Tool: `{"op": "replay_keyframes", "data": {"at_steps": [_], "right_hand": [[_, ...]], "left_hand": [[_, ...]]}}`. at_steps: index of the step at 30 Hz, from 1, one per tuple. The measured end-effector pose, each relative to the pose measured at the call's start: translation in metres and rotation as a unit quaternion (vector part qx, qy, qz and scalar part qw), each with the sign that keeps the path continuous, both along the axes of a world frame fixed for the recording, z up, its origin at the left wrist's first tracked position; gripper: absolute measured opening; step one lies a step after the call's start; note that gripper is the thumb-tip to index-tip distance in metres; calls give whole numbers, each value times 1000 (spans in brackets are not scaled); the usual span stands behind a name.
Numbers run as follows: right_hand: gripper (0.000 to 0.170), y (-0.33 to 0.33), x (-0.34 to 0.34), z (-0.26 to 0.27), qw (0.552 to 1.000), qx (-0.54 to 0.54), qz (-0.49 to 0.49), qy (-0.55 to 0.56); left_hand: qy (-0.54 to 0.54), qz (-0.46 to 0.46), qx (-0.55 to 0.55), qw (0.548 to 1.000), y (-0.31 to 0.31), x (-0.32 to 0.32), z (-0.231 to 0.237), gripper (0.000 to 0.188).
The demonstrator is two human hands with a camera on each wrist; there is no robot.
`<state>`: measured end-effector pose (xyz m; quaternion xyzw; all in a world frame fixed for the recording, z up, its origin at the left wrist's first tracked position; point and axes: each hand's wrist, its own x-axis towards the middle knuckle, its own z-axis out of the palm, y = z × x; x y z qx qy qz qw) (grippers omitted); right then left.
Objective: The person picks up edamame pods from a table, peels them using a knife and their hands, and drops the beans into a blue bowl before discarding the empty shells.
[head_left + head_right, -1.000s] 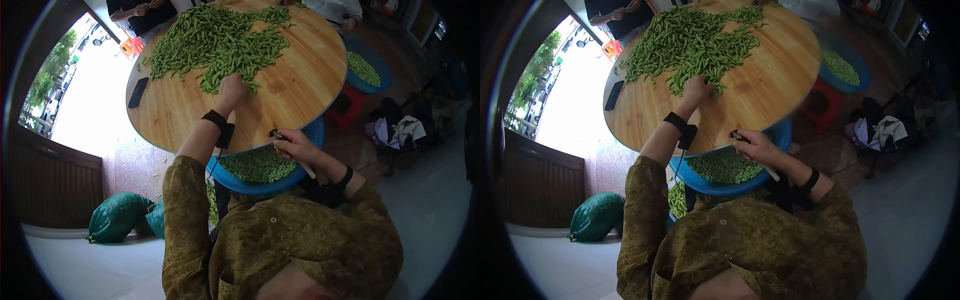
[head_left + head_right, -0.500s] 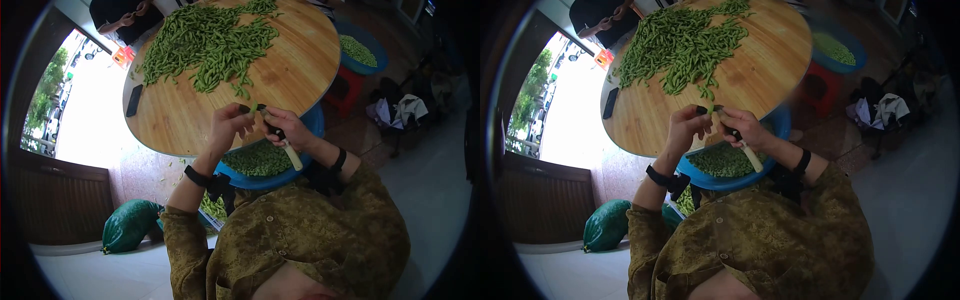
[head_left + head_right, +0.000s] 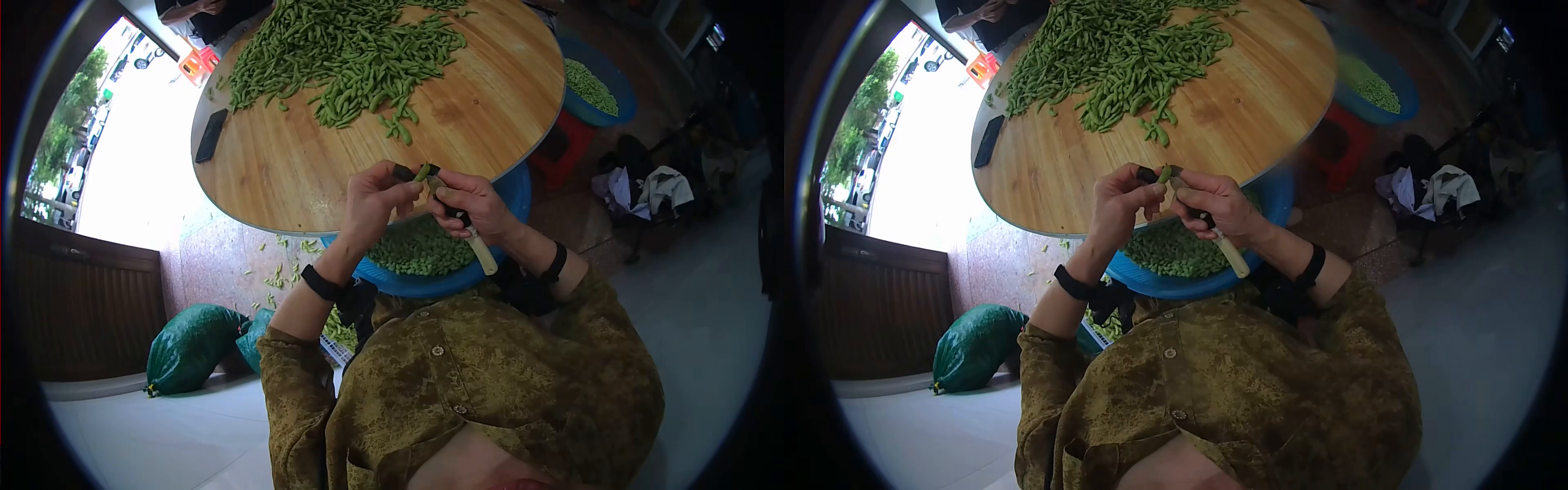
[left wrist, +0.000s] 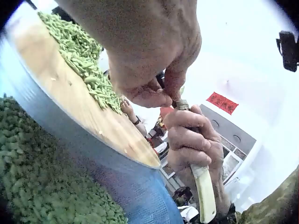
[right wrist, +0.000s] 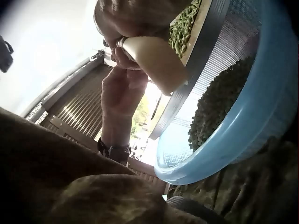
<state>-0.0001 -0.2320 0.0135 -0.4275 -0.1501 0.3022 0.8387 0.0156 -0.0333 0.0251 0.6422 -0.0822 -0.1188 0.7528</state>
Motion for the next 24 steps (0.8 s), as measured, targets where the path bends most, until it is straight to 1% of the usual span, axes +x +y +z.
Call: {"op": "replay_keyframes", "data": {"at_steps": [2,4,5,6,7,8,9,10,11,12,13,14,15,16,17,18,19,20,21,22,23,24], "right_hand": [[30,-1,-1,-1,999,-37,-17,7],[27,-3,1,-1,999,-23,-8,23],[24,-5,1,-1,999,-11,0,39],[24,-7,2,-1,999,-11,0,38],[22,-8,2,0,998,27,29,55],[20,-9,2,1,994,64,59,72],[20,-11,2,0,993,64,60,73],[20,-14,2,0,989,82,74,98],[20,-15,2,-1,984,100,88,122],[20,-15,1,1,983,100,87,124],[22,-15,0,6,985,87,61,133],[25,-15,-1,8,987,73,35,142],[25,-16,-2,6,986,73,34,145],[28,-16,-2,4,984,75,47,152],[32,-17,-1,2,983,76,60,158],[32,-18,0,-2,982,76,60,160],[36,-18,0,-6,978,84,71,176],[40,-19,0,-8,974,92,82,191],[40,-19,-2,-8,973,93,81,193],[36,-19,-4,-8,968,122,96,199],[33,-19,-4,-7,961,150,113,202],[33,-19,-5,-5,961,150,113,201]], "left_hand": [[-11,-3,-6,1000,-1,-1,-3,8],[-24,-7,-12,1000,0,1,-3,9],[42,-54,-86,994,2,2,-2,10],[108,-101,-159,976,3,4,-1,12],[107,-102,-159,976,3,5,-6,12],[155,-147,-238,948,3,7,-15,11],[203,-189,-314,908,2,6,-16,11],[204,-188,-314,908,0,5,-16,11],[204,-169,-300,916,-2,3,-16,12],[204,-149,-286,924,-5,1,-12,12],[206,-149,-287,924,-5,0,-9,12],[80,-100,-110,986,-6,0,-5,13],[-50,-46,74,995,-6,-1,-2,15],[-47,-47,74,995,-8,-5,1,15],[-201,5,201,959,-11,-11,4,18],[-347,58,319,880,-12,-14,8,20],[-345,58,320,881,-12,-16,11,20],[-410,63,332,847,-12,-16,15,20],[-474,68,342,809,-12,-17,16,19],[-472,67,341,810,-10,-17,15,19],[-409,38,316,855,-7,-15,15,16],[-342,9,289,894,-5,-14,15,14]]}}
